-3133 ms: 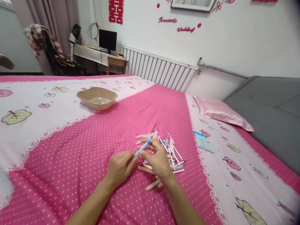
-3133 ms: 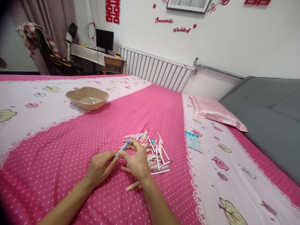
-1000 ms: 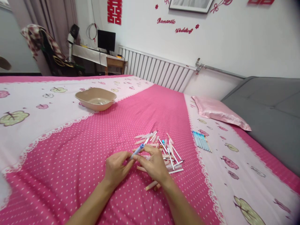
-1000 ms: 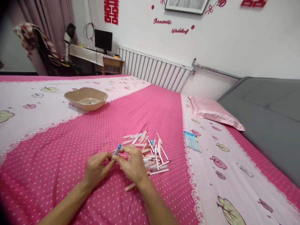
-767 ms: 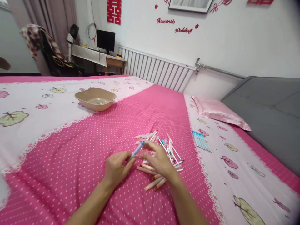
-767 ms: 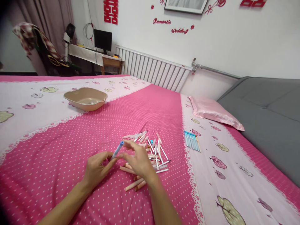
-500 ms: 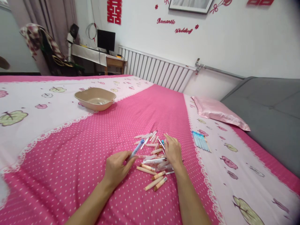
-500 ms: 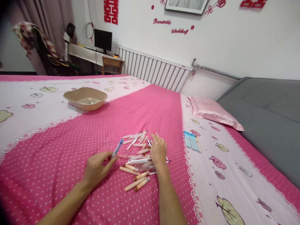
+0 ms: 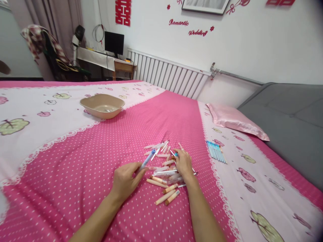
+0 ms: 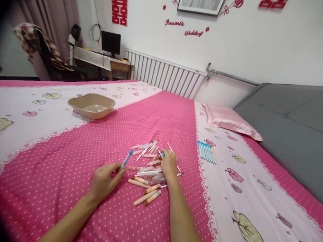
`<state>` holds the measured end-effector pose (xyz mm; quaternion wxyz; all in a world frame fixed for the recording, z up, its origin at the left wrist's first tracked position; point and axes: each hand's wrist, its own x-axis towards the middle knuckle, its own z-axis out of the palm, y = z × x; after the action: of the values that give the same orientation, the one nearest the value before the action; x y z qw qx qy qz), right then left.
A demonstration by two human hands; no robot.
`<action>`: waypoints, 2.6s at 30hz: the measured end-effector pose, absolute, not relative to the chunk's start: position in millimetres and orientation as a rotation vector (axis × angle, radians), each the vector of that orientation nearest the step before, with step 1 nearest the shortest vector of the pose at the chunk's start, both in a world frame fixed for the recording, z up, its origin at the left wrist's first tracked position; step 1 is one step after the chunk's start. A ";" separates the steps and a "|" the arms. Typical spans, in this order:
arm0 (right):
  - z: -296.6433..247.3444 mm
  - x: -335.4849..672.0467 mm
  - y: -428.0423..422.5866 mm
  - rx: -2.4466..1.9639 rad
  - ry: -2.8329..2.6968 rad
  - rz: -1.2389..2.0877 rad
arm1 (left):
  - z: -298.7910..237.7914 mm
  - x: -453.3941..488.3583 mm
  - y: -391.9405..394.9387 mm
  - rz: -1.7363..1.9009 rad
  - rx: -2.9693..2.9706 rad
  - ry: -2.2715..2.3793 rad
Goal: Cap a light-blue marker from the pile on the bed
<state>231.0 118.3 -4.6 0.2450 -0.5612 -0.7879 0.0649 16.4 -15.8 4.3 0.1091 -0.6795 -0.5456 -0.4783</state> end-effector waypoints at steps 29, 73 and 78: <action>88.8 194.0 31.6 -0.799 -1.661 0.885 | 1.2 15.8 -16.1 -1.335 -2.062 -1.575; 87.3 187.3 24.7 -0.937 -1.906 0.774 | 2.9 16.7 -18.7 -1.394 -2.078 -1.625; 66.9 173.2 23.5 -1.008 -2.065 1.062 | 4.7 16.0 -19.4 -1.472 -1.973 -1.637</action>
<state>173.2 23.5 66.9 0.3003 -0.3799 -0.7782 0.4000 16.0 -19.4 4.7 0.0926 -0.6645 -0.5515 -0.4957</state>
